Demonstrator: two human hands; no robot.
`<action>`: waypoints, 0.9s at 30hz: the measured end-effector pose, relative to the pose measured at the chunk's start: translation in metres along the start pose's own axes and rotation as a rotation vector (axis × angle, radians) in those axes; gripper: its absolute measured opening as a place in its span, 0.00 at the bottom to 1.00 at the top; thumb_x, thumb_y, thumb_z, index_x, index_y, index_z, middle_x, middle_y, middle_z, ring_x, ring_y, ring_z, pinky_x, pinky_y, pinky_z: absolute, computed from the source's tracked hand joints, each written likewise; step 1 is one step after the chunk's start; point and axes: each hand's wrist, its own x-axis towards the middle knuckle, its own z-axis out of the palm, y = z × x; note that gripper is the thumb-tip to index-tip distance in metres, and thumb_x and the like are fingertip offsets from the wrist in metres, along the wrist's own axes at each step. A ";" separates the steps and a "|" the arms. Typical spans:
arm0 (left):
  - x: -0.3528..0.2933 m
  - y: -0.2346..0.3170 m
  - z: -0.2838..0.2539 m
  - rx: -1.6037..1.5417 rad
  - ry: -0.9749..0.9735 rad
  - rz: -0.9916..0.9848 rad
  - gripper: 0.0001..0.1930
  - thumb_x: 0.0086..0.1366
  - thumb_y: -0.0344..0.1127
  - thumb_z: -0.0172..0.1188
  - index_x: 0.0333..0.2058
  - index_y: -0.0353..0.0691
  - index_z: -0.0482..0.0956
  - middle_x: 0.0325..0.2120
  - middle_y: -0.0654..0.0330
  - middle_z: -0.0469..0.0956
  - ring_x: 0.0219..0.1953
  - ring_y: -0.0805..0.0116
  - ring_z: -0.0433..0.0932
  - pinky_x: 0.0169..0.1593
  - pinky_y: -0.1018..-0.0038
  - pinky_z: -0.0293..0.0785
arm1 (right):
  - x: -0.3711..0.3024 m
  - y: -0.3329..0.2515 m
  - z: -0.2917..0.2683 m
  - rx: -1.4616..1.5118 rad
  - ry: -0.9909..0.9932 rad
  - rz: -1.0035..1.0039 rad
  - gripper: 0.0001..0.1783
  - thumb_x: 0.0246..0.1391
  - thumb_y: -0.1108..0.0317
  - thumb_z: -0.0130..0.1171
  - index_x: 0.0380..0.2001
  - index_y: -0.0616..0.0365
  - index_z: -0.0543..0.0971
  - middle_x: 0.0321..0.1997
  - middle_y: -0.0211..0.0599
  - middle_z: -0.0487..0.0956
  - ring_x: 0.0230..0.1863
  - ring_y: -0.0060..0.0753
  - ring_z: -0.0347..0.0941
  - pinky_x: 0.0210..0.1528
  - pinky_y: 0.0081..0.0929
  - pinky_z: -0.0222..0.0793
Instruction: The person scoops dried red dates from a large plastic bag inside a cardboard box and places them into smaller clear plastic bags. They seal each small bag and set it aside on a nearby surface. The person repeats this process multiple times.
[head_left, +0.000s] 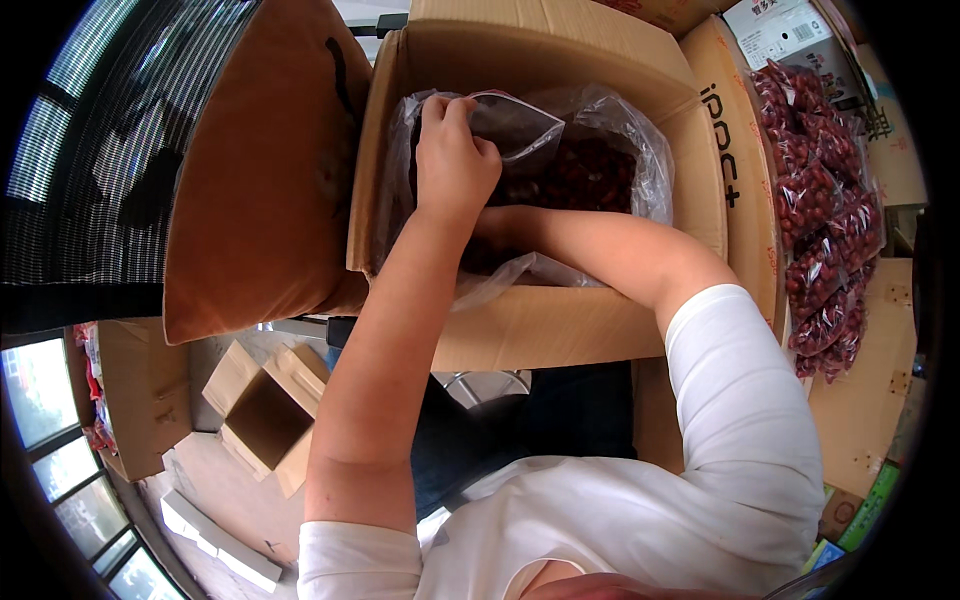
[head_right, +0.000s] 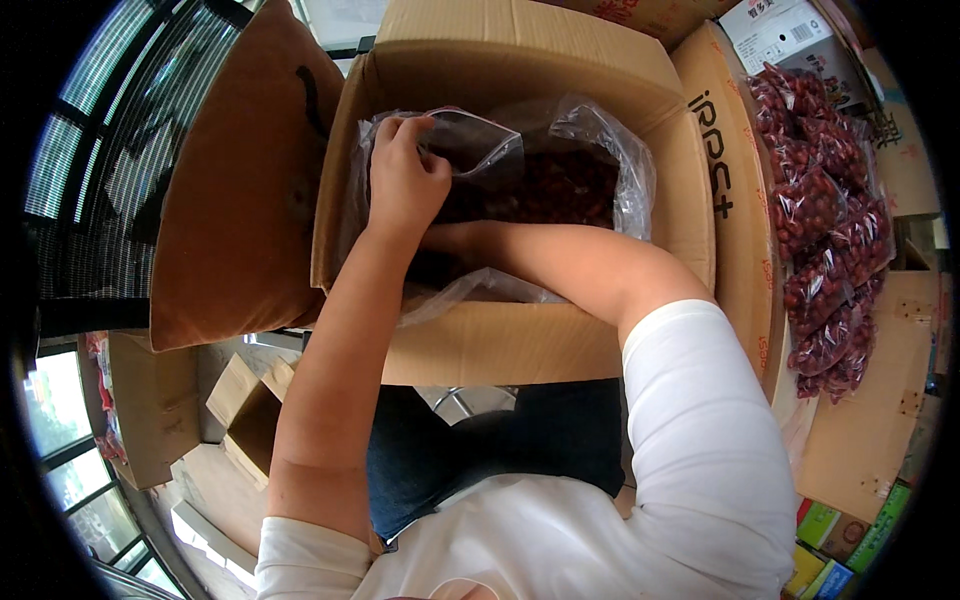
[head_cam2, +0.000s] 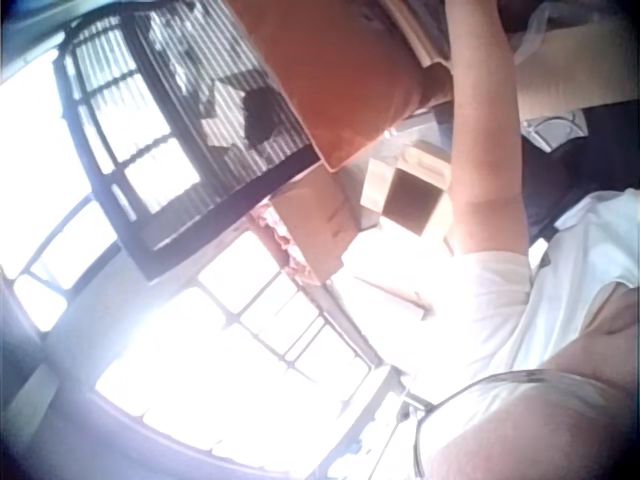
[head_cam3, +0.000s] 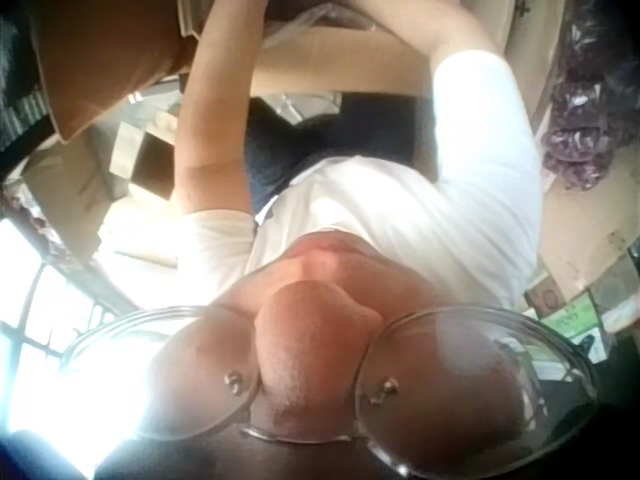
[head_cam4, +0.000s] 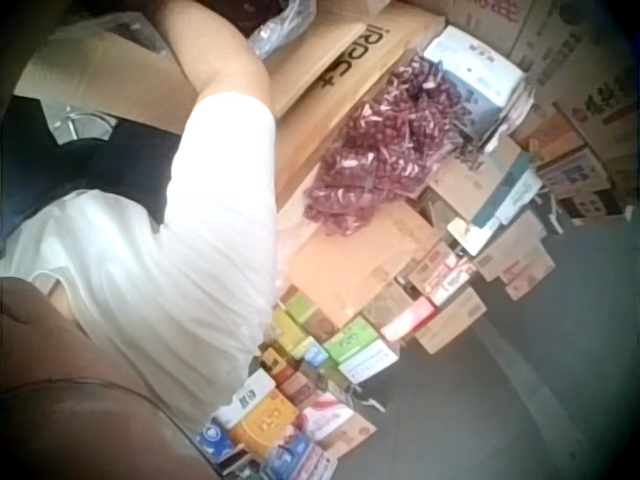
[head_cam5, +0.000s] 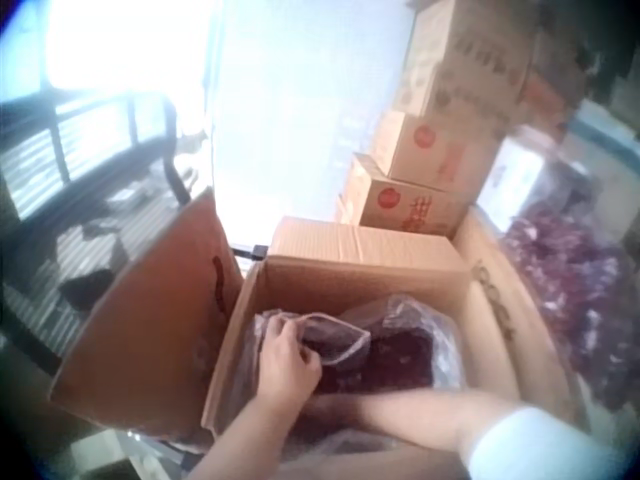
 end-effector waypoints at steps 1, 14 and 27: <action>0.000 0.000 0.000 -0.005 -0.010 0.004 0.17 0.47 0.20 0.54 0.40 0.31 0.76 0.38 0.49 0.72 0.29 0.57 0.76 0.35 0.67 0.73 | 0.000 0.001 -0.001 0.010 -0.003 0.008 0.30 0.49 0.64 0.61 0.57 0.56 0.69 0.56 0.37 0.71 0.57 0.34 0.64 0.55 0.31 0.63; -0.004 0.001 0.001 0.039 -0.217 -0.046 0.20 0.46 0.21 0.54 0.42 0.32 0.76 0.42 0.50 0.73 0.43 0.50 0.76 0.47 0.64 0.73 | -0.038 -0.029 0.082 -0.593 0.027 0.059 0.29 0.48 0.64 0.62 0.55 0.55 0.70 0.53 0.36 0.73 0.53 0.32 0.67 0.51 0.30 0.67; -0.010 -0.018 0.008 0.087 -0.317 0.026 0.23 0.42 0.25 0.59 0.42 0.35 0.76 0.42 0.49 0.73 0.45 0.48 0.74 0.48 0.63 0.73 | -0.189 -0.128 0.169 -0.718 0.518 -0.028 0.12 0.52 0.66 0.58 0.40 0.49 0.71 0.31 0.34 0.79 0.26 0.20 0.71 0.32 0.26 0.72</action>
